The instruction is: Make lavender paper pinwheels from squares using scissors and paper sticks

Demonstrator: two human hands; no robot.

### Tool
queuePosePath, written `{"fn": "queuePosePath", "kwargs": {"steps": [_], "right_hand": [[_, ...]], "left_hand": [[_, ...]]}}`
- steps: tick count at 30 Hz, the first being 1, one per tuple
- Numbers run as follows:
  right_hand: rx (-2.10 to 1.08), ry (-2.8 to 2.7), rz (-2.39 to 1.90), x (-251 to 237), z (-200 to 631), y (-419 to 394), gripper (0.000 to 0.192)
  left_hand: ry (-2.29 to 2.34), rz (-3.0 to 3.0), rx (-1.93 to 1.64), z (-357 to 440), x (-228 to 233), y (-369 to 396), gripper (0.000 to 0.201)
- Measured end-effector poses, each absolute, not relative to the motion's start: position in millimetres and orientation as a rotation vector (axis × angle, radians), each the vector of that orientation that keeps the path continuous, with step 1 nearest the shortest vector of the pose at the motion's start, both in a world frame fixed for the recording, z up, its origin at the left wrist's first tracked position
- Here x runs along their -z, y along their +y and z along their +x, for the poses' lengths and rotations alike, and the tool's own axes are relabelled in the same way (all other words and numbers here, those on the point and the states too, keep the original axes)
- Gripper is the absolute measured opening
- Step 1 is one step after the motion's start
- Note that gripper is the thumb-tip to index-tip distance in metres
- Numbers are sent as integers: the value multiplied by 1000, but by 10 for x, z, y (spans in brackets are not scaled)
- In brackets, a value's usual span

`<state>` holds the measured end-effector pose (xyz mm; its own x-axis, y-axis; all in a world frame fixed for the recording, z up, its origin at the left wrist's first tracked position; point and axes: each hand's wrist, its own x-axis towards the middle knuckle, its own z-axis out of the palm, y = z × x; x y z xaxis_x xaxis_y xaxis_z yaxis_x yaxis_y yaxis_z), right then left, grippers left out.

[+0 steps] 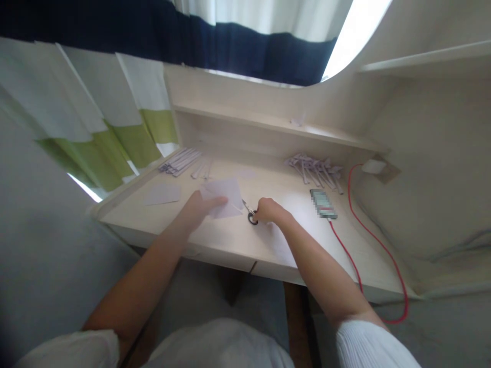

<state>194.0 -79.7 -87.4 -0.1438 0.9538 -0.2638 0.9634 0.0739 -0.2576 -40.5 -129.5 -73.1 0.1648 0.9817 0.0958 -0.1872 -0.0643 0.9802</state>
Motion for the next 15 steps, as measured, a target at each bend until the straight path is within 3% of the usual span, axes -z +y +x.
{"fn": "queuePosePath", "kwargs": {"steps": [8,11,15], "right_hand": [[828,2335,2091,895,2185,-1042,17],[954,2326,2169,960,2297,-1053,9],[1098,2443,2284,696,2323,-906,20]], "left_hand": [[936,1337,-1200,-388,494,-1338,37],[857,1417,-1283,-333,205,-1218,39],[719,1524,-1370,-242,-353,-1035,37]]}}
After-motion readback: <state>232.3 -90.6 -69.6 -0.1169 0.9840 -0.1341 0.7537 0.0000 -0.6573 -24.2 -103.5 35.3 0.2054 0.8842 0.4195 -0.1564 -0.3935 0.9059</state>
